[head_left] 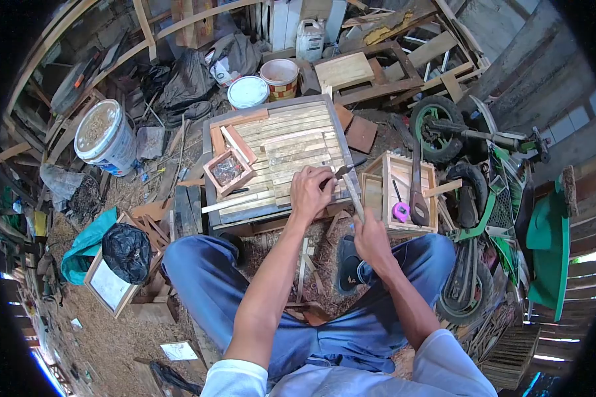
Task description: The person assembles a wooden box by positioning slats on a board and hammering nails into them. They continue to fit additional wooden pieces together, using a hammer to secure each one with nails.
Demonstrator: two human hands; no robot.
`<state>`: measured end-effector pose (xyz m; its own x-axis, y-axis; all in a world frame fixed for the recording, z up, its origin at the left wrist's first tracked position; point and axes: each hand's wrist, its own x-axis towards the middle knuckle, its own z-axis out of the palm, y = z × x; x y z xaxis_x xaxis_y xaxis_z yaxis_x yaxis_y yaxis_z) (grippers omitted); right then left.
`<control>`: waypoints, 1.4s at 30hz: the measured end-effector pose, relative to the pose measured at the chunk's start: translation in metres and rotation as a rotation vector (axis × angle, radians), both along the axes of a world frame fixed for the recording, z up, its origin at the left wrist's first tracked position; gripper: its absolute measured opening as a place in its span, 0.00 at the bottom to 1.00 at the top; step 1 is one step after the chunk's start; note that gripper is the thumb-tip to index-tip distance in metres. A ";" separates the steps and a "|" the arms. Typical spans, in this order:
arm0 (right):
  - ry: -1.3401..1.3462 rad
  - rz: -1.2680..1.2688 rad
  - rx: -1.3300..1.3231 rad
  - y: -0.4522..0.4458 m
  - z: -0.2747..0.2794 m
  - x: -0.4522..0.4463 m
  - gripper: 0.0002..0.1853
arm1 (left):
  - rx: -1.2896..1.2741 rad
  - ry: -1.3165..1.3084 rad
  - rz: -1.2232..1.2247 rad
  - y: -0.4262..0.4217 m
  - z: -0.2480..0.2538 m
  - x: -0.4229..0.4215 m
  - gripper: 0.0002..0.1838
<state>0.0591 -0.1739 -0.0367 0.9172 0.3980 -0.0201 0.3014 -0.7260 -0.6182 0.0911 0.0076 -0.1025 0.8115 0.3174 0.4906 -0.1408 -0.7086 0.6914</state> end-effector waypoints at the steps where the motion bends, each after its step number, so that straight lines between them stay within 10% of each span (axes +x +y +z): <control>1: -0.008 -0.028 0.057 0.004 0.006 0.001 0.09 | 0.000 0.005 0.002 0.001 -0.001 -0.001 0.06; 42: 0.008 0.003 -0.025 0.002 0.002 0.002 0.10 | 0.026 0.012 0.001 0.005 -0.002 0.003 0.08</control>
<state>0.0610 -0.1716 -0.0343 0.9158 0.3998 -0.0376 0.2984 -0.7403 -0.6024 0.0940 0.0125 -0.1049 0.8169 0.3058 0.4890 -0.1317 -0.7266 0.6743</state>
